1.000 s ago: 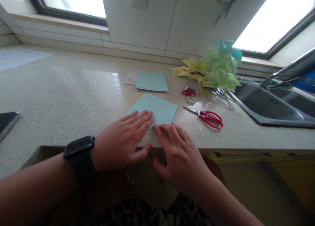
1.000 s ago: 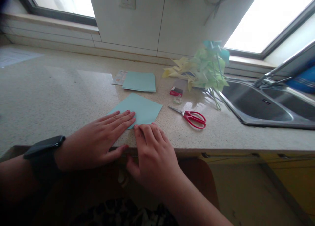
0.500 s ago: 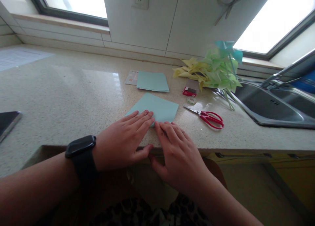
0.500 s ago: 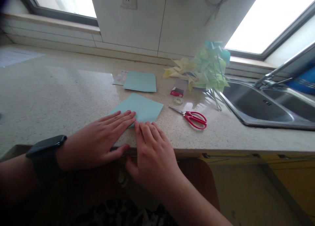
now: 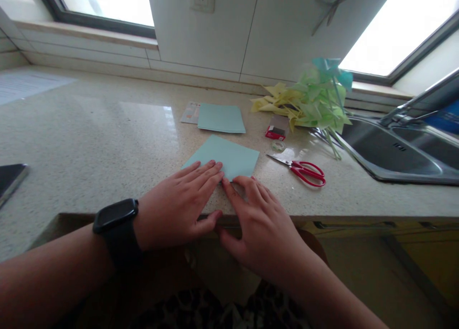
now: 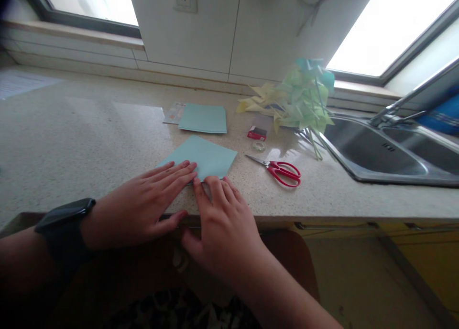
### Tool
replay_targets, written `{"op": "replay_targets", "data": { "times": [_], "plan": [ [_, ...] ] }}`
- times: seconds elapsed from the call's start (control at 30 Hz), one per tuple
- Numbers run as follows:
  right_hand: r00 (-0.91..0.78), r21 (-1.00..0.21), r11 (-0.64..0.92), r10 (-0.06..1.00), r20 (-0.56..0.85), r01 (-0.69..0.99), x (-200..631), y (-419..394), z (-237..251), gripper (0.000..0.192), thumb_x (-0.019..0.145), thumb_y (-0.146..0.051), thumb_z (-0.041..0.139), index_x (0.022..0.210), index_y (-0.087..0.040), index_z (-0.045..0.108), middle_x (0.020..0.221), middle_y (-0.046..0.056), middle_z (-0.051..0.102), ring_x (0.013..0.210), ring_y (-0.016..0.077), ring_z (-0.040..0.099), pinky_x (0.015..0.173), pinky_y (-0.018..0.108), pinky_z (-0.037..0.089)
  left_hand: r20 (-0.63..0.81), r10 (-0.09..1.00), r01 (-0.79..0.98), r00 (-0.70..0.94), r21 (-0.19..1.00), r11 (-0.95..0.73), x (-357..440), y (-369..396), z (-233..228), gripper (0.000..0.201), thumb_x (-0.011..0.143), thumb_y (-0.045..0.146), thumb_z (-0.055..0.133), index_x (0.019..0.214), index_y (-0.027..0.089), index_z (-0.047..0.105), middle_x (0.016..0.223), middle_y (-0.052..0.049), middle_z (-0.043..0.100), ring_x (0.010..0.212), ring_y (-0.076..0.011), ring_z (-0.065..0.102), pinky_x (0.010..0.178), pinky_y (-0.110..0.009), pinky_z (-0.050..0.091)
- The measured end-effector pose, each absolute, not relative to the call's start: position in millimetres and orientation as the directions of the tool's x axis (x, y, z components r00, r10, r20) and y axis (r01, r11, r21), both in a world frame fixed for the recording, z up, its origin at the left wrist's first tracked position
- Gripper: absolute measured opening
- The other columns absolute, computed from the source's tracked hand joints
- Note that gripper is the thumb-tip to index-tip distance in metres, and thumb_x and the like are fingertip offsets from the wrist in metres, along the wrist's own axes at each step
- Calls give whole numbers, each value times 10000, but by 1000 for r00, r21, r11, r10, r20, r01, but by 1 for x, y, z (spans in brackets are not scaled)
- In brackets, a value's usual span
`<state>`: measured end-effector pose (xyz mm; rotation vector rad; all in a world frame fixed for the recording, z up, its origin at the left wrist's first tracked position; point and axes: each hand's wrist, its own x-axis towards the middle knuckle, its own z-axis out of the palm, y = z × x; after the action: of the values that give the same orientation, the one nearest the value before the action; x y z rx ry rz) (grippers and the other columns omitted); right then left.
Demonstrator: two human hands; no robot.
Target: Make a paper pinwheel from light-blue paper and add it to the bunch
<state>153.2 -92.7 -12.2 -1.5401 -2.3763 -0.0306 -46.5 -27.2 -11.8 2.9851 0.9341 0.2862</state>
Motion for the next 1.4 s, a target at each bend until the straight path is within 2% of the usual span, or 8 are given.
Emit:
{"op": "replay_targets", "data": {
  "times": [0.2,0.43,0.57,0.7,0.9,1.1,1.27,1.4],
  "plan": [
    [-385,-159,429,889,249,889,152,-88,-8,672,858,-411,604,1435,-74,535,1353,155,589,1263,337,524,1205,503,340,175,567,570,805,39,-821,-46,-27,-12,676,937,459,525,1463,37,473,1594,-212,397,1505,-306,344,1243,-486,292],
    [-398,-174,457,870,290,872,156,-88,-13,650,897,-338,585,1487,-88,473,1435,146,577,1330,313,505,1203,502,354,269,546,571,794,-19,-821,-45,-36,-12,648,929,406,535,1435,3,497,1557,-245,445,1475,-368,372,1206,-528,350],
    [-407,-230,482,861,305,846,163,-88,-14,596,873,-268,604,1420,-51,513,1425,172,592,1325,307,522,1193,483,379,318,597,637,736,-29,-770,-32,-54,-7,510,927,262,512,1369,8,550,1365,-225,607,1247,-352,565,1058,-507,508],
    [-425,-283,508,852,305,814,170,-87,-15,595,824,-204,614,1390,-54,513,1411,179,598,1319,312,529,1189,499,384,279,657,683,701,2,-730,-17,-66,-8,420,919,225,500,1281,30,587,1198,-197,651,1070,-332,600,953,-515,559],
    [-445,-352,535,841,307,768,179,-85,-10,532,828,-169,591,1352,-114,520,1339,150,635,1263,302,557,1159,529,407,289,711,731,642,53,-681,-6,-68,-14,463,896,239,520,1306,26,547,1260,-217,600,1151,-354,551,1027,-532,508],
    [-487,-364,562,827,281,743,186,-84,-9,598,815,-162,603,1401,-95,504,1401,138,600,1303,285,523,1190,474,371,271,718,733,641,62,-677,-3,-66,-13,463,866,257,564,1277,44,560,1255,-217,600,1132,-356,551,1011,-537,514],
    [-499,-373,574,819,283,729,189,-82,-10,612,811,-164,604,1409,-97,494,1415,148,587,1327,285,503,1206,481,339,272,713,725,646,76,-685,-3,-63,-14,493,827,277,595,1271,65,554,1248,-203,603,1124,-354,547,1010,-528,511],
    [-502,-414,574,819,280,706,189,-80,-6,570,813,-136,601,1374,-115,506,1349,147,617,1275,277,519,1138,478,419,285,710,723,643,79,-687,-3,-61,-13,500,791,281,620,1248,91,550,1238,-195,598,1126,-355,553,1020,-521,501]
  ]
}}
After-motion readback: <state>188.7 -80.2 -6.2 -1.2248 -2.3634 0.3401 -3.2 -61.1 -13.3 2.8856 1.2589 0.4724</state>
